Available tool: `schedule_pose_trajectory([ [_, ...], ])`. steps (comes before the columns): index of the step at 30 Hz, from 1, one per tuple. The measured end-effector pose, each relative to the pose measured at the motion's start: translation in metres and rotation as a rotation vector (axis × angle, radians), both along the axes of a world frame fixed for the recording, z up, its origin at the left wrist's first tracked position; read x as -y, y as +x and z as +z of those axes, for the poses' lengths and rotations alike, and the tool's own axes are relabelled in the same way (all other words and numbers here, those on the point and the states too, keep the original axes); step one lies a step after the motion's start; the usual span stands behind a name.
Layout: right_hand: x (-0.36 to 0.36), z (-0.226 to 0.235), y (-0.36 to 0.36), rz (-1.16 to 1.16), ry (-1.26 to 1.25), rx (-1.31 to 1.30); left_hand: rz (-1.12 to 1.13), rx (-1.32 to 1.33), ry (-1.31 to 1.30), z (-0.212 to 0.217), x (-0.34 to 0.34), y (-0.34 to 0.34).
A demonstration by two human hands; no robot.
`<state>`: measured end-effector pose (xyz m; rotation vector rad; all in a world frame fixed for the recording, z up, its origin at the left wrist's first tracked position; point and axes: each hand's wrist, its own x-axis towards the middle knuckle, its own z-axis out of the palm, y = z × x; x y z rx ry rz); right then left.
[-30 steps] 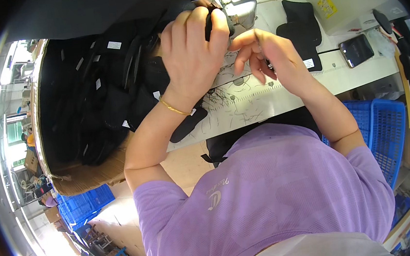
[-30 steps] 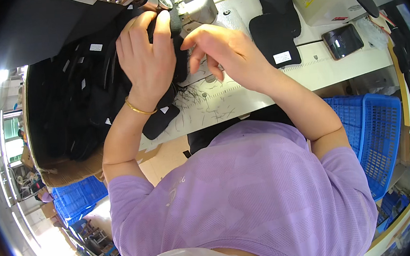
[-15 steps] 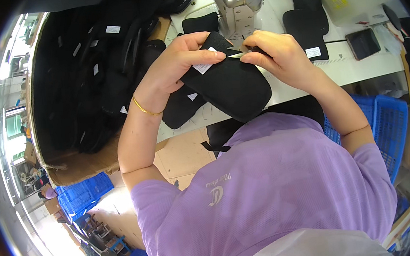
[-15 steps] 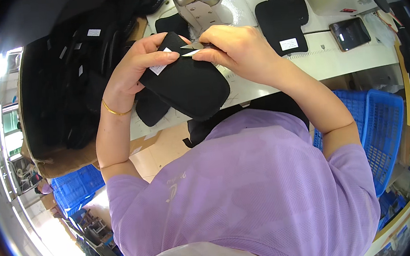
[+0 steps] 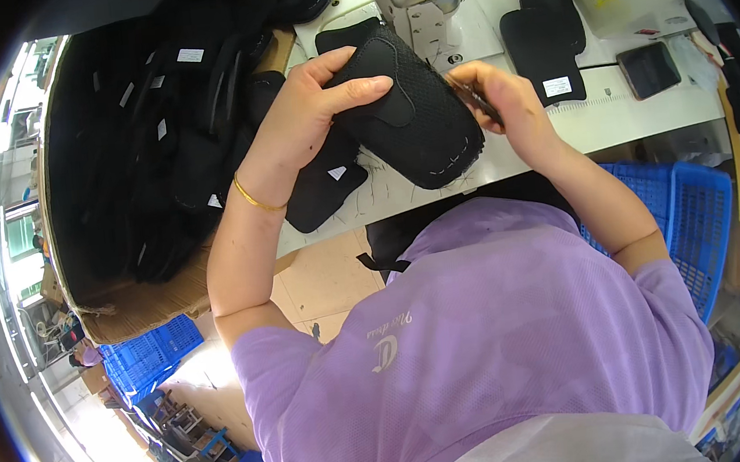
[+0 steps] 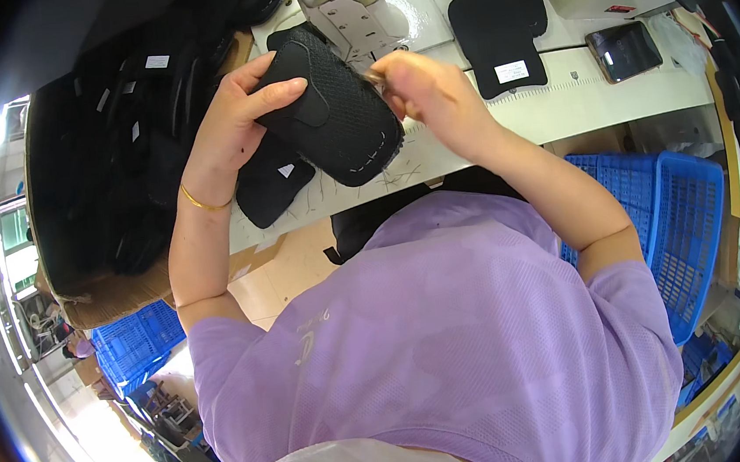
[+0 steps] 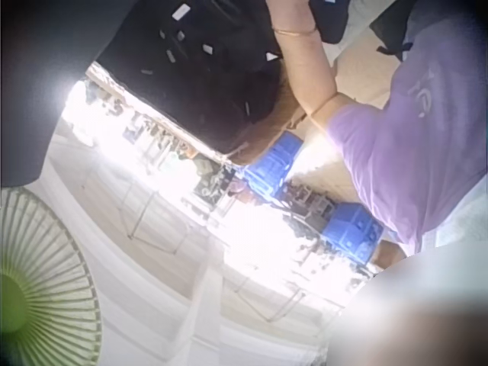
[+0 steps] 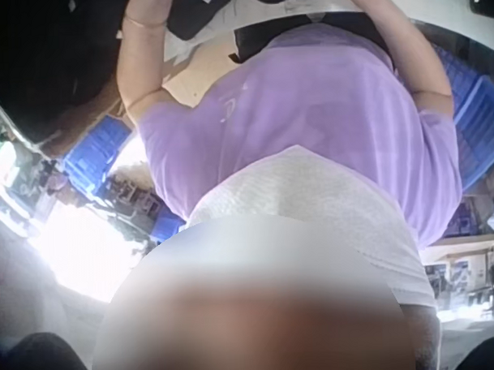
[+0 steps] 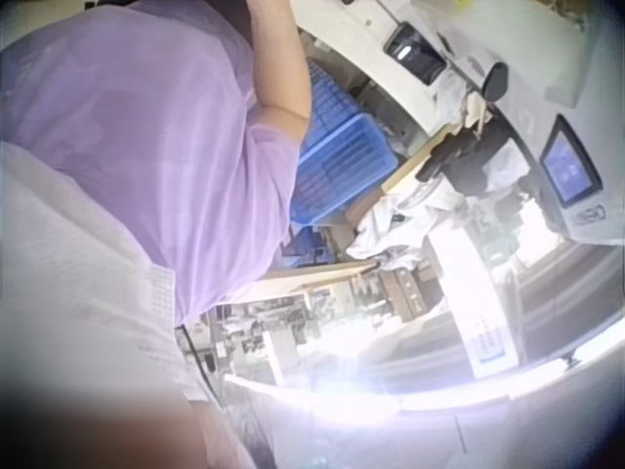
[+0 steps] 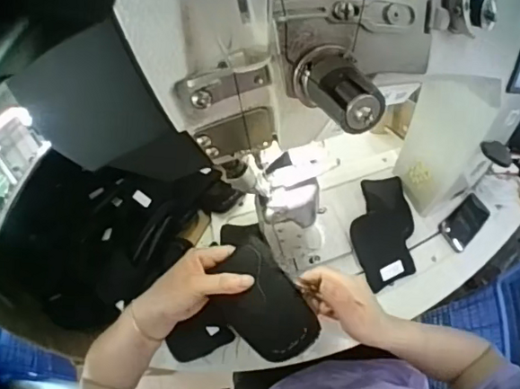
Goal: Stitching shoe components using an industrial sewing machine.
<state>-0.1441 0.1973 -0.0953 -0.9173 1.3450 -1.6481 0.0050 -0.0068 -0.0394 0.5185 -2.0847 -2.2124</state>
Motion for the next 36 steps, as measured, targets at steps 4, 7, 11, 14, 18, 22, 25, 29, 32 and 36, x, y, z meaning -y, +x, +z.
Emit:
schedule_pose_trajectory([
  [4,0.007,-0.011,-0.009,0.055,-0.013,-0.150,-0.038,0.033,0.191,-0.001,0.004,-0.002],
  [7,0.014,-0.011,-0.007,-0.007,-0.138,-0.376,-0.074,0.046,0.261,-0.003,0.003,-0.005],
  [11,0.008,-0.008,-0.007,-0.072,-0.163,-0.449,-0.094,0.044,0.276,-0.007,-0.001,-0.007],
  [14,-0.001,-0.007,0.005,-0.029,0.104,-0.130,-0.056,0.018,0.077,-0.014,-0.019,-0.012],
  [18,-0.015,0.019,-0.071,0.179,0.490,-0.403,0.140,-0.136,-0.963,-0.027,-0.013,-0.009],
  [22,-0.015,0.056,-0.150,-0.139,0.439,-0.622,0.076,-0.160,-1.504,-0.041,0.036,-0.028],
  [25,0.005,0.057,-0.156,-0.343,0.331,-0.870,-0.095,-0.146,-1.472,-0.047,0.067,-0.054],
  [29,0.025,0.044,-0.096,-0.324,0.184,-0.776,-0.098,-0.093,-1.433,-0.034,0.091,-0.052],
  [32,0.014,0.027,-0.071,-0.267,-0.011,-0.972,-0.002,-0.062,-1.067,0.012,0.098,-0.044],
  [36,0.021,0.018,-0.019,-0.272,-0.208,-0.997,-0.109,-0.226,-0.415,0.045,0.060,-0.029],
])
